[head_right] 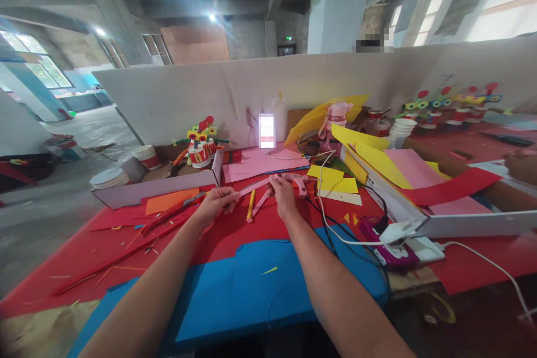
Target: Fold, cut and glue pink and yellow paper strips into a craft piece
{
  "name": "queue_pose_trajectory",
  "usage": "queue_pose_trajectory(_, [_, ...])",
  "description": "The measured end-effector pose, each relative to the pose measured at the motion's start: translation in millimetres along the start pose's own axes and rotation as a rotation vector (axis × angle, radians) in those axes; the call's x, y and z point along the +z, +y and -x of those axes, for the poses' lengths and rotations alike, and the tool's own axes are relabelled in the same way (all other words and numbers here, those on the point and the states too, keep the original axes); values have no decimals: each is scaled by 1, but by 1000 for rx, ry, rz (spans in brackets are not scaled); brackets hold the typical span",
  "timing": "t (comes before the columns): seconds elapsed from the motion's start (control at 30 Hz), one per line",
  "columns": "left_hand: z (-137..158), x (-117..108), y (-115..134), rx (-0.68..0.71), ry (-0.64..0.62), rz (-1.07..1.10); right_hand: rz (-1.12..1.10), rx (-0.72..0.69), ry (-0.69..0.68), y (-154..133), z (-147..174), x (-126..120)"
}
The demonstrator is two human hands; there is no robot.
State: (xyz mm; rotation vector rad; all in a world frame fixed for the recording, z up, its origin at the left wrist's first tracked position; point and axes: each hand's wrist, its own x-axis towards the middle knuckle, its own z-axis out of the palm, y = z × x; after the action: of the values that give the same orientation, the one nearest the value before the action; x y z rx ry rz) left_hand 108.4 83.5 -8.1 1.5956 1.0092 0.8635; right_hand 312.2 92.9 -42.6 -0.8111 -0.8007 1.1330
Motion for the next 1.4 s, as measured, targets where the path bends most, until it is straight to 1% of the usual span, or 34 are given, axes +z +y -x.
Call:
queue_pose_trajectory(0.07, [1, 6, 0, -13, -57, -12, -23, 0, -33, -1, 2, 1])
queue_pose_trajectory(0.13, [1, 13, 1, -18, -98, -33, 4, 8, -123, -2, 5, 3])
queue_pose_trajectory(0.2, [1, 17, 1, -16, -85, -80, 35, 15, -174, -2, 6, 4])
queue_pose_trajectory(0.27, [1, 17, 3, 9, -20, -223, 43, 4, -132, -4, 5, 2])
queue_pose_trajectory(0.33, [2, 15, 7, 73, 20, -467, 70, -11, -49, -6, 1, -2])
queue_pose_trajectory(0.4, [5, 16, 11, 121, -22, -724, 121, -15, 43, -9, -5, -7])
queue_pose_trajectory(0.47, [9, 20, 15, 94, -68, -903, 156, -12, 105, -13, -9, -11])
queue_pose_trajectory(0.5, [11, 24, 17, 58, -74, -966, 163, -13, 121, -14, -10, -12])
queue_pose_trajectory(0.57, [13, 32, 17, -6, -44, -1055, 171, -23, 137, -15, -11, -14])
queue_pose_trajectory(0.67, [12, 44, 14, -23, 44, -1087, 208, -49, 163, -13, -11, -14])
queue_pose_trajectory(0.8, [10, 51, 6, -11, 159, -989, 249, -72, 133, -8, -11, -13])
queue_pose_trajectory(0.9, [8, 46, 3, -2, 201, -892, 247, -87, 137, -9, -12, -14])
queue_pose_trajectory(1.0, [4, 31, 4, 22, 243, -818, 232, -144, 173, -12, -12, -14])
queue_pose_trajectory(1.07, [1, 17, 4, 45, 349, -762, 208, -163, 188, -12, -10, -12])
queue_pose_trajectory(1.13, [-2, 2, 4, 51, 485, -676, 212, -129, 144, -9, -6, -9])
queue_pose_trajectory(1.2, [-5, -9, 2, -7, 563, -481, 289, -29, 1, -3, -1, -5])
queue_pose_trajectory(1.27, [-6, -12, 1, -78, 546, -152, 410, 86, -155, 3, 5, -1])
queue_pose_trajectory(1.3, [-6, -11, 0, -98, 508, 19, 452, 105, -179, 5, 7, 1])
queue_pose_trajectory(1.33, [-6, -7, 1, -104, 462, 169, 472, 95, -174, 6, 9, 4])
queue_pose_trajectory(1.4, [-4, 3, 2, -91, 372, 362, 434, 28, -122, 6, 14, 10])
